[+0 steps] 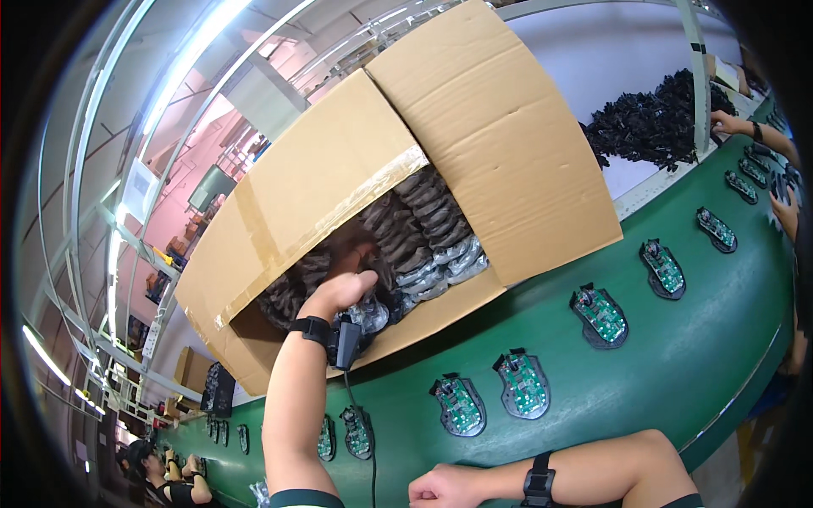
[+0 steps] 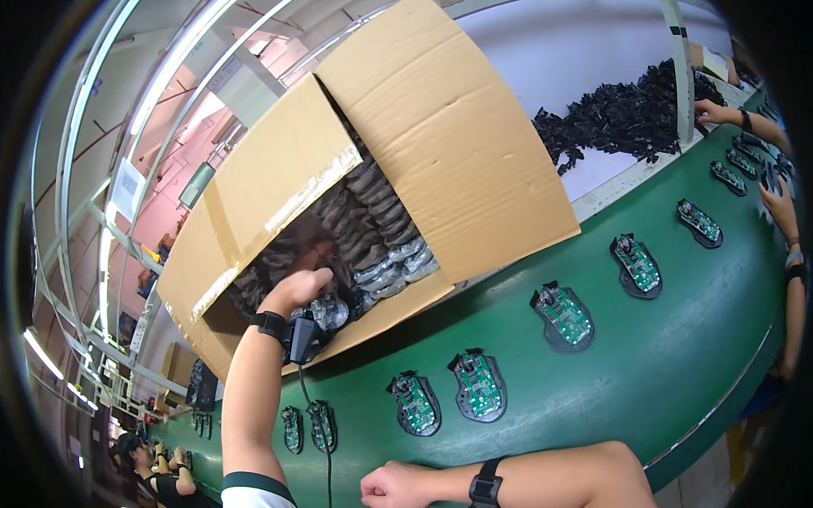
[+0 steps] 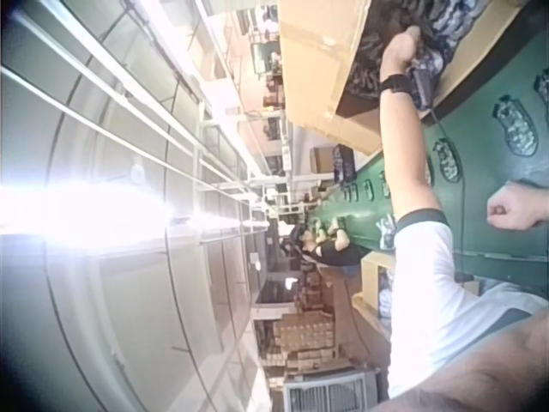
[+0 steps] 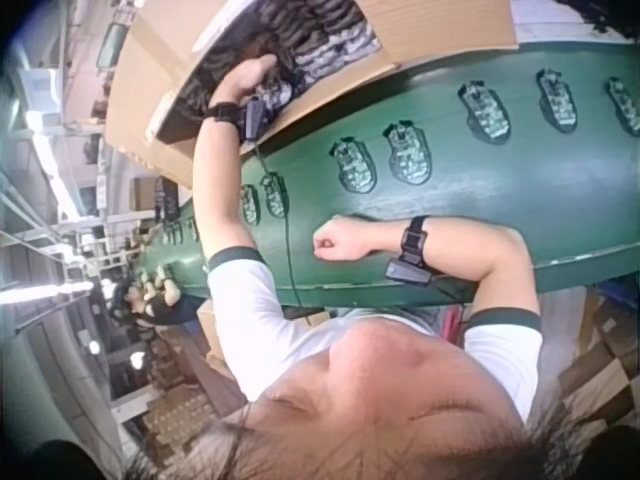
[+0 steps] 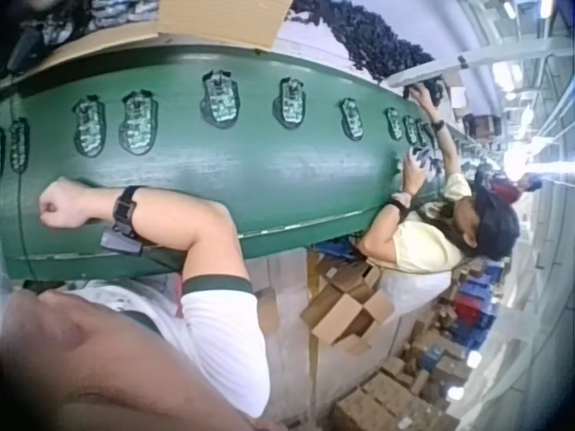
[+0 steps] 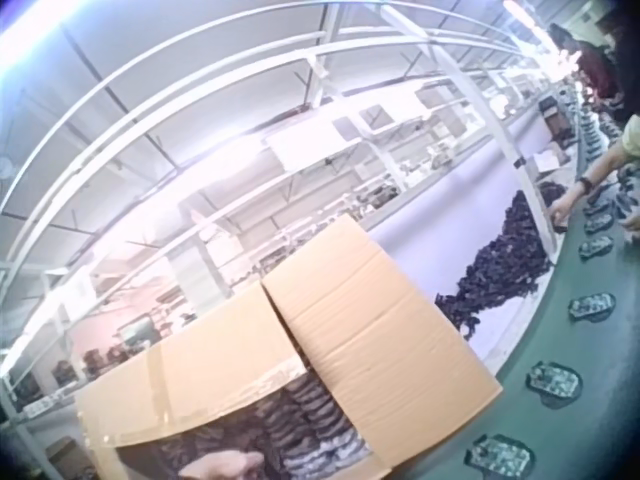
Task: The person unpacks a cardboard box filled with small plastic bags containing black electronic components. They remove the bags and place them on a green conveyor belt alongside other workers. The person then picks up individual bags, opens them, and places the components onto the belt.
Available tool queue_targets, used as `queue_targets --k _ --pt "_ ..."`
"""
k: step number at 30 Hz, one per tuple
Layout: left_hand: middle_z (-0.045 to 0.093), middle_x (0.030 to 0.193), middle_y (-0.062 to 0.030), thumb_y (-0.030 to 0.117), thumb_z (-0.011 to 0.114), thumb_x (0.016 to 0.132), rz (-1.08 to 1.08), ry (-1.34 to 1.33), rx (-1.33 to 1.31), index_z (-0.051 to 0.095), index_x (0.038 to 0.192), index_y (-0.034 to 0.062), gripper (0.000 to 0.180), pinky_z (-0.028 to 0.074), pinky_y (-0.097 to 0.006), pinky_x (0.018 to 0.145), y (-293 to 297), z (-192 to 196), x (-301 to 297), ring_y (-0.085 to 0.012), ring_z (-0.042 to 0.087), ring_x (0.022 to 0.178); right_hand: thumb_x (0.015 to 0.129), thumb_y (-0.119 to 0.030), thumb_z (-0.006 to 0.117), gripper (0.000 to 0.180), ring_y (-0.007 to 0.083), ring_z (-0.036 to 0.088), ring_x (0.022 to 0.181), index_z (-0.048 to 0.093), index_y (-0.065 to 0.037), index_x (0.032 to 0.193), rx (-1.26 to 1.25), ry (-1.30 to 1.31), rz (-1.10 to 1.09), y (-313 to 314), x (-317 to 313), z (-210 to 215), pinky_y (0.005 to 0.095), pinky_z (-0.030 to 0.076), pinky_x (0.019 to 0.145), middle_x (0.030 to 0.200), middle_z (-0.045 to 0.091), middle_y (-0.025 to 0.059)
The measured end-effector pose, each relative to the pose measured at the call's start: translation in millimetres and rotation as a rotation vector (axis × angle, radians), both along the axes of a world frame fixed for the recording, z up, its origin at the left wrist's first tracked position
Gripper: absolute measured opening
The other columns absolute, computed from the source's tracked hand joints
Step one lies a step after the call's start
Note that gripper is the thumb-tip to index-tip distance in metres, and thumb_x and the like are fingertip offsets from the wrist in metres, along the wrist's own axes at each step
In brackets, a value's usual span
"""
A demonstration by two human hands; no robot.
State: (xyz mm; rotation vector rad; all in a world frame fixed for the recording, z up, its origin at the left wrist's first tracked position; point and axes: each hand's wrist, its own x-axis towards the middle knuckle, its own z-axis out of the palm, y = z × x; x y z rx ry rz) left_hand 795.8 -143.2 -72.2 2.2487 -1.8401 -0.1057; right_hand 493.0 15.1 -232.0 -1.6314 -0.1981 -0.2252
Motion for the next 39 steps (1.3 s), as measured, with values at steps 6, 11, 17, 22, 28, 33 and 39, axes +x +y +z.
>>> queue_targets --k 6,11,17,22,28,33,39 --pt "0.05 0.142 -0.0264 0.048 0.068 0.086 0.033 -0.599 -0.129 0.054 0.14 0.007 0.069 0.038 -0.047 0.112 12.3 3.8 -15.0 -0.0422 0.047 0.133 0.086 -0.022 0.069 0.019 0.0267 0.07 0.066 0.071 -0.003 0.082 -0.006 -0.018 -0.007 0.6 -0.9 2.1 0.0388 0.054 0.061 0.074 0.071 0.0149" --pt "0.047 0.145 -0.0247 0.053 0.067 0.086 0.173 -0.823 -0.33 0.057 0.139 0.0139 0.066 0.039 -0.057 0.107 14.3 13.1 7.5 -0.0437 0.042 0.137 0.086 -0.023 0.068 0.02 0.0276 0.07 0.067 0.071 -0.003 0.083 -0.011 -0.001 -0.016 -1.2 -1.4 2.5 0.0391 0.054 0.062 0.076 0.071 0.0155" --pt "0.061 0.131 -0.0244 0.056 0.074 0.078 0.215 -0.531 -0.31 0.053 0.14 0.0027 0.084 0.044 -0.044 0.108 -5.9 21.7 43.2 -0.04 0.057 0.123 0.087 -0.025 0.068 0.022 0.0285 0.07 0.068 0.071 -0.003 0.084 -0.013 0.028 -0.003 0.5 -0.4 -2.1 0.0396 0.054 0.062 0.076 0.072 0.0153" --pt "0.055 0.14 -0.0206 0.04 0.076 0.081 0.333 -0.659 -0.297 0.058 0.136 0.0167 0.062 0.046 -0.049 0.104 -9.5 -3.9 39.7 -0.0408 0.053 0.127 0.089 -0.025 0.066 0.023 0.027 0.07 0.069 0.07 -0.003 0.086 -0.003 0.021 0.039 -3.7 1.3 -2.4 0.0392 0.054 0.064 0.076 0.071 0.0145" --pt "0.049 0.143 -0.0223 0.028 0.075 0.081 0.257 -0.666 -0.221 0.061 0.129 0.03 0.051 0.05 -0.053 0.1 -0.3 -17.3 37.6 -0.0407 0.052 0.128 0.092 -0.025 0.062 0.024 0.0282 0.07 0.076 0.068 -0.001 0.092 -0.003 0.099 0.166 -15.8 -4.9 9.5 0.0403 0.054 0.07 0.082 0.072 0.014" --pt "0.055 0.13 -0.0224 0.021 0.074 0.079 0.127 -0.907 -0.311 0.061 0.127 0.0309 0.05 0.053 -0.051 0.092 7.9 -11.9 32.7 -0.0405 0.055 0.124 0.092 -0.026 0.062 0.025 0.0272 0.07 0.075 0.068 -0.002 0.092 -0.006 0.093 0.183 -15.4 -5.3 10.7 0.0398 0.054 0.07 0.082 0.073 0.0133" --pt "0.061 0.108 -0.0193 0.014 0.076 0.073 -0.066 -0.964 -0.475 0.066 0.117 0.0268 0.046 0.057 -0.048 0.07 26.5 20.1 22.4 -0.0391 0.064 0.097 0.094 -0.025 0.063 0.023 0.0183 0.066 0.069 0.068 -0.003 0.093 0.038 0.075 0.176 -16.8 -6.6 8.1 0.0343 0.052 0.064 0.076 0.07 0.0083"
